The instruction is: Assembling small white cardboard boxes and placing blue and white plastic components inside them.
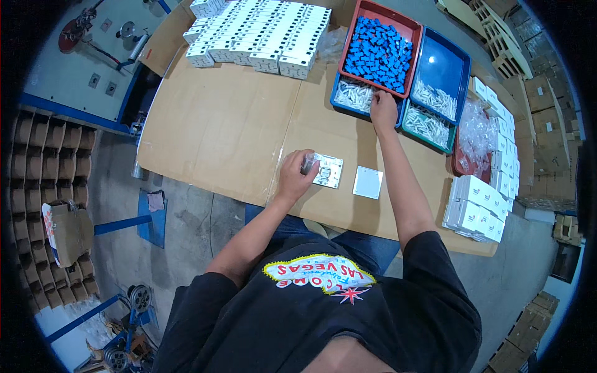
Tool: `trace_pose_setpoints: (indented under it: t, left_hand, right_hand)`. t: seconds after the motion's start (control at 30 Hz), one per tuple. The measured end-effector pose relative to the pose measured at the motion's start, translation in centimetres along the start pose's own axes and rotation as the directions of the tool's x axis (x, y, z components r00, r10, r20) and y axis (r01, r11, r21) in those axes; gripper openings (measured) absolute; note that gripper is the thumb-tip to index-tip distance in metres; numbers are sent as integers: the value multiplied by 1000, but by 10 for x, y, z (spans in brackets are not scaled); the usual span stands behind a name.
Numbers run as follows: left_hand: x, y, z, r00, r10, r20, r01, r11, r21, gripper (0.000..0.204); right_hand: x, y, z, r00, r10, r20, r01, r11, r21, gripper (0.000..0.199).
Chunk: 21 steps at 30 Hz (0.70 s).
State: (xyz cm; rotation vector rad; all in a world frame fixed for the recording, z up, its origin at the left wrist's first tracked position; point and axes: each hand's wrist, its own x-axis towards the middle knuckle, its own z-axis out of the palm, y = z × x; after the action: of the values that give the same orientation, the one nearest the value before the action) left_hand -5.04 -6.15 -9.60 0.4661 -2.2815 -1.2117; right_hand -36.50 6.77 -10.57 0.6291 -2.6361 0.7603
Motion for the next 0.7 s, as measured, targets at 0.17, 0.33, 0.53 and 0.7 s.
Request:
trace_pose_setpoints:
  t: [0.17,0.33,0.53,0.7]
  left_hand:
    - [1,-2,-1,1000,20,-3,-20,1000,-11,29]
    - [2,-1,1,1000,23,-5,-24,1000,-18,29]
    - [3,1,-3,1000,27,-16,-27,1000,14,30]
    - [4,-2,2,995,89,-53,-88,996,12,31]
  right_hand:
    - [3,-11,-7,981,165,105,-173,982,75,14]
    - [-4,8,-5,994,110,27,-113,960,255,23]
    - [-11,18,-21,978,201,54,-206,895,397,24]
    - [-52,-5,-45,921,271,279,-385,734,559,16]
